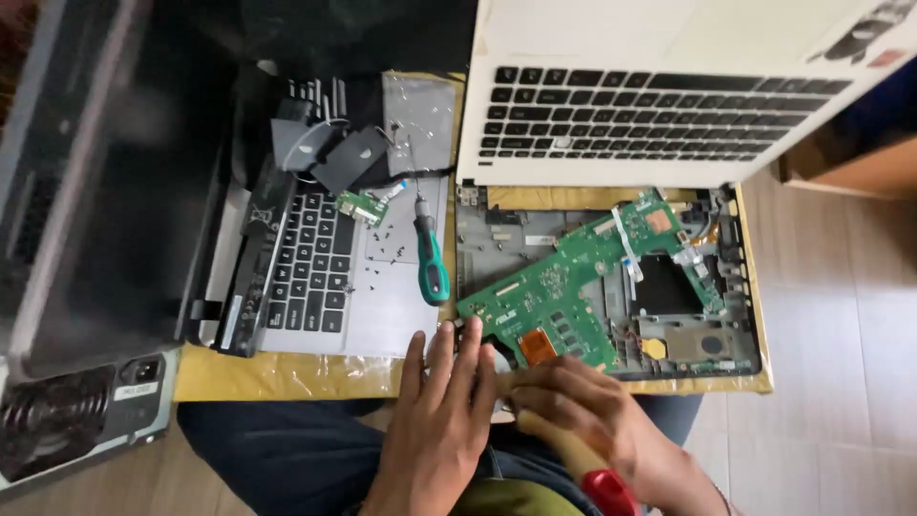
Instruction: Dusting a laptop motherboard and internal components using a paintbrush during a repair process.
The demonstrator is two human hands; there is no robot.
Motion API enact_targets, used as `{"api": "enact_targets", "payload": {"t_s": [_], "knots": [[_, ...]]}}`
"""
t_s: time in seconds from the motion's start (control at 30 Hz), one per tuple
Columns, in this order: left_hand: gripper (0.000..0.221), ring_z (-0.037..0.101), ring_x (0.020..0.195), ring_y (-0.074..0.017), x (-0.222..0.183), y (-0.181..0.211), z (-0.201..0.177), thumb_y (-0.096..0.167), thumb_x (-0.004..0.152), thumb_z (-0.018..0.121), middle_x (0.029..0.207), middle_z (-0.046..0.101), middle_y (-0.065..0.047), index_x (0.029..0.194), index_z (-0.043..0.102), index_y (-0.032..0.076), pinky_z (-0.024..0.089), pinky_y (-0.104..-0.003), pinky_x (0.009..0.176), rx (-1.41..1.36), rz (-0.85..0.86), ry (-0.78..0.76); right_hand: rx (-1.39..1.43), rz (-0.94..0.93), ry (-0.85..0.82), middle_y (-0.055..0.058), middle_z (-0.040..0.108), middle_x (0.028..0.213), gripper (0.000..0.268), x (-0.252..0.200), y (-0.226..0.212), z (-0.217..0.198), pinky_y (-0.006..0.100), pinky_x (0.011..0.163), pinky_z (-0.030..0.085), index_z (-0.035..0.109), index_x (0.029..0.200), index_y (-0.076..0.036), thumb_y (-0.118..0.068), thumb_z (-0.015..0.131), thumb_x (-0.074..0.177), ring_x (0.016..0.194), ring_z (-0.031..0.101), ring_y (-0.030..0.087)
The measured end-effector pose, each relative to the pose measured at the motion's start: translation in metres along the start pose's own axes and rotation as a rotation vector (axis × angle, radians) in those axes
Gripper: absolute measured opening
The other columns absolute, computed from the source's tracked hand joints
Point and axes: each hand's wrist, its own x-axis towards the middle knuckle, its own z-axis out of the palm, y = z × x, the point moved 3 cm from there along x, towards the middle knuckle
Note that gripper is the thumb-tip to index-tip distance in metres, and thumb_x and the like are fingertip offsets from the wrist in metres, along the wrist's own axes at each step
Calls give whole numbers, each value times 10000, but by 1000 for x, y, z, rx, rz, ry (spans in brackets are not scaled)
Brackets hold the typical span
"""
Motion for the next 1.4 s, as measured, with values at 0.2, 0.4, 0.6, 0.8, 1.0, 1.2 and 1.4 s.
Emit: {"api": "enact_targets", "payload": {"t_s": [0.2, 0.4, 0.6, 0.8, 1.0, 1.2, 1.4], "knots": [[437, 498, 1301, -512, 0, 6, 0, 124, 848, 564, 1449, 485, -344, 1222, 581, -103, 350, -646, 1107, 8, -13, 23, -120, 130, 83, 109, 685, 1200, 305, -18, 12, 2, 381, 877, 508, 704, 1124, -73, -100, 652, 825, 1022, 657, 262], [484, 477, 1353, -470, -2, -1, 6, 108, 853, 586, 1471, 497, -287, 1309, 542, -49, 354, -612, 1143, 57, -25, 24, 50, 93, 79, 107, 700, 1129, 295, 9, 10, 4, 356, 801, 572, 688, 1079, -56, -50, 694, 784, 954, 690, 252], [506, 479, 1354, -505, -5, -2, 4, 82, 844, 579, 1492, 472, -317, 1317, 554, -98, 353, -615, 1152, 22, 0, 53, 99, -13, 41, 95, 740, 1116, 166, 14, -9, -2, 356, 771, 598, 684, 1032, -67, -117, 666, 875, 921, 715, 237], [440, 539, 1281, -551, -3, 4, -13, 5, 784, 657, 1356, 560, -368, 1204, 612, -119, 430, -634, 1100, -97, 45, 133, 310, 442, 258, 117, 777, 1056, 222, -10, 8, -29, 304, 775, 628, 722, 1021, -6, -39, 723, 802, 879, 771, 210], [371, 633, 1179, -534, -2, 6, -20, 1, 750, 778, 1233, 665, -315, 1097, 677, -83, 516, -678, 1012, -206, 152, 261, 339, 488, 350, 151, 776, 1044, 249, -26, 10, -40, 343, 836, 621, 684, 1035, 33, -35, 713, 798, 894, 764, 246], [284, 646, 1196, -443, 0, 4, -25, 40, 847, 783, 1256, 682, -198, 1111, 684, 10, 559, -651, 995, -255, 272, 320, 479, 410, 442, 191, 757, 1012, 240, -39, 14, -47, 369, 844, 642, 664, 1010, 31, -51, 704, 787, 895, 765, 278], [195, 600, 1272, -389, 21, 11, -48, 62, 892, 766, 1290, 670, -209, 1007, 612, 31, 517, -628, 1066, -341, 336, 238, 504, 386, 465, 206, 758, 1005, 242, -45, 18, -46, 356, 817, 632, 666, 1007, 43, -60, 700, 791, 866, 758, 277]]}}
